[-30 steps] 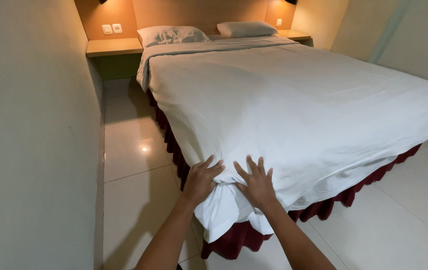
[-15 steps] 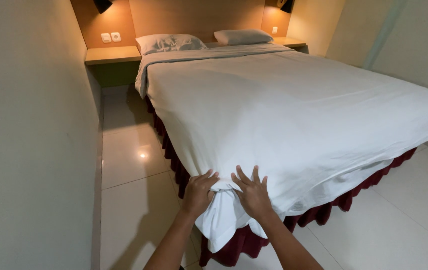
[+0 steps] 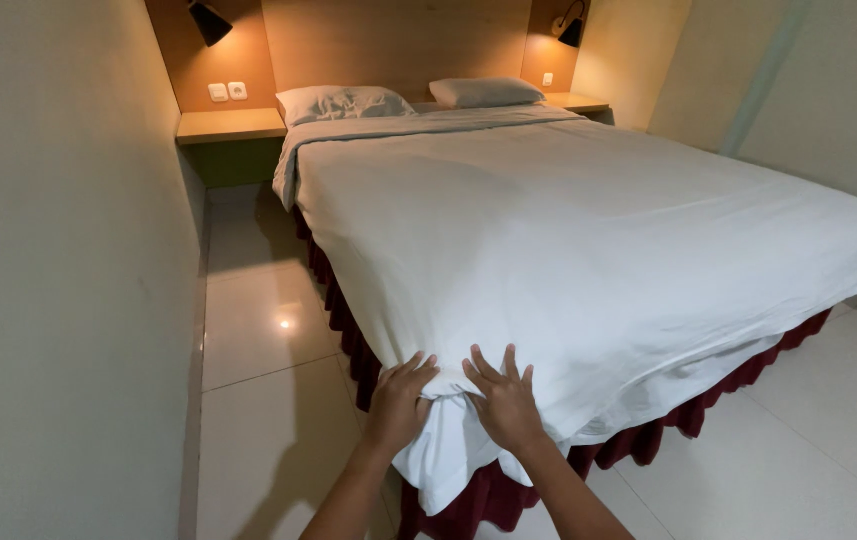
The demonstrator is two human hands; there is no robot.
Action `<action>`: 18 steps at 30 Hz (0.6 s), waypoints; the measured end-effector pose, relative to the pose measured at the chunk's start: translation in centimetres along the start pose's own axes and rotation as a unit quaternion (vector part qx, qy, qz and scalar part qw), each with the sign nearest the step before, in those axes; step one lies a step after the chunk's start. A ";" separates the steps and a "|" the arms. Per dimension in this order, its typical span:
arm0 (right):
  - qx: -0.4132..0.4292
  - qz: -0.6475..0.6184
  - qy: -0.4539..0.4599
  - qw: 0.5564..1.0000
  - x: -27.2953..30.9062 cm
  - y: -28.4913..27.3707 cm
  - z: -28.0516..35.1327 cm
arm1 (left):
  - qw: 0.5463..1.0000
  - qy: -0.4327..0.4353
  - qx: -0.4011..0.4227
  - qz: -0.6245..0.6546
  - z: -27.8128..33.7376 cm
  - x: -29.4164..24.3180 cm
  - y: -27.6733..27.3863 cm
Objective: The person places a white pillow on the bed, aligns it with the existing pillow, and smooths the surface. The person then spreads the white bedsheet over the mattress, tucking the edges under the bed to create a neat appearance.
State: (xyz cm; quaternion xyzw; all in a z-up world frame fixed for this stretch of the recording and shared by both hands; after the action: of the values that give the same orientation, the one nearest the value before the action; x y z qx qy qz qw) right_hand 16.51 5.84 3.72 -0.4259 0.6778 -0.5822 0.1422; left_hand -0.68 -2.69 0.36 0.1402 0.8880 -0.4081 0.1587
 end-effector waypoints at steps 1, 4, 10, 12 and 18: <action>-0.001 -0.001 0.001 1.000 -0.1 0.3 0.1 | 1.000 0.001 0.001 -0.001 0.3 -0.4 -0.4; 0.012 0.005 -0.006 1.000 -0.2 0.0 0.5 | 0.999 0.002 0.021 -0.024 0.8 -1.7 -1.1; 0.073 0.031 0.009 0.997 0.6 -1.2 1.6 | 0.980 -0.037 0.136 -0.139 1.3 -2.5 -1.8; 0.069 0.051 0.002 0.996 0.5 -1.0 1.6 | 0.974 -0.058 0.153 -0.156 1.6 -2.2 -1.7; 0.076 0.077 0.009 0.994 0.1 0.2 1.2 | 0.992 0.033 0.070 -0.095 3.1 -3.5 -0.5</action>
State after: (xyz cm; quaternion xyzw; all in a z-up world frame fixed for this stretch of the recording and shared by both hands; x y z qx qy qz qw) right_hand 17.23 4.94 3.26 -0.3556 0.6636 -0.6230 0.2122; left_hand 2.88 -5.81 0.16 0.0788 0.8715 -0.4775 0.0795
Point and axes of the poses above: each hand's wrist, its own z-axis away from the middle knuckle, its own y-axis out of the palm, x = y × z, the point moved 3 cm from there along -z, towards the middle knuckle, and after that the axes turned 7 degrees about -z, right-handed, at the moved point
